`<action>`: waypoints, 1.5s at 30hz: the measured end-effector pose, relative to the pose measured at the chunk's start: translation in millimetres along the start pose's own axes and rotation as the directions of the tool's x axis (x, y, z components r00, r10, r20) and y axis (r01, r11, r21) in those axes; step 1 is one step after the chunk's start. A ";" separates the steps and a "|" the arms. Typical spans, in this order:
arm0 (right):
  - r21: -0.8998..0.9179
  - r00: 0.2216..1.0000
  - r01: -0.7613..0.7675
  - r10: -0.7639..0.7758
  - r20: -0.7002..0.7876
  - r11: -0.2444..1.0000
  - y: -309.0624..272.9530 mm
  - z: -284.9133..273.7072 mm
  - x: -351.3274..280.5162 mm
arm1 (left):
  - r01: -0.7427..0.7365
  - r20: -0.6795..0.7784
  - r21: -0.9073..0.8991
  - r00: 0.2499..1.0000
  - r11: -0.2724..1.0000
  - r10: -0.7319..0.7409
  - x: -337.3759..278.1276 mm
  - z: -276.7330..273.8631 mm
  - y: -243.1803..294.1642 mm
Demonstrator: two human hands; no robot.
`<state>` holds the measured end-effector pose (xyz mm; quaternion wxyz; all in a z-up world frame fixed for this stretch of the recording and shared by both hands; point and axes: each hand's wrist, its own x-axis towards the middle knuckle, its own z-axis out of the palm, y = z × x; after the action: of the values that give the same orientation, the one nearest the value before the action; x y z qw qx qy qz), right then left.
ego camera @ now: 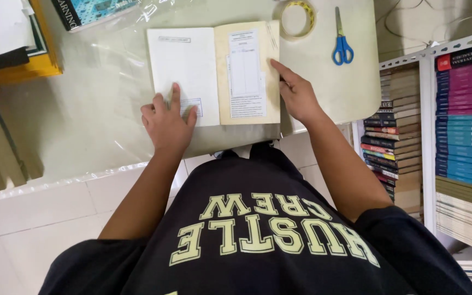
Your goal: Covering books with protective plastic film using tape and scissors.
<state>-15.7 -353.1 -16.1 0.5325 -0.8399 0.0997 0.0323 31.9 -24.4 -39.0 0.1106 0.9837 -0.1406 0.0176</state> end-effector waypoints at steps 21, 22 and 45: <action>0.408 0.913 -0.371 0.408 -0.006 0.834 33.7 27.4 -55.3 | -0.553 -0.015 -0.441 0.792 0.707 0.610 37.5 1.7 86.1; 0.405 0.914 -0.369 0.406 -0.006 0.837 43.5 28.5 -55.8 | -0.553 -0.019 -0.441 0.793 0.707 0.608 40.5 8.6 88.9; -0.357 0.994 0.083 -0.054 0.090 0.930 50.0 -30.7 -49.4 | -0.706 0.151 -0.145 0.676 0.693 0.721 49.8 47.0 118.5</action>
<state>-75.7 -394.8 -39.4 0.3738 -0.9243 0.0414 0.0645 46.6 -159.3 -56.3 0.1172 0.8426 -0.5239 -0.0430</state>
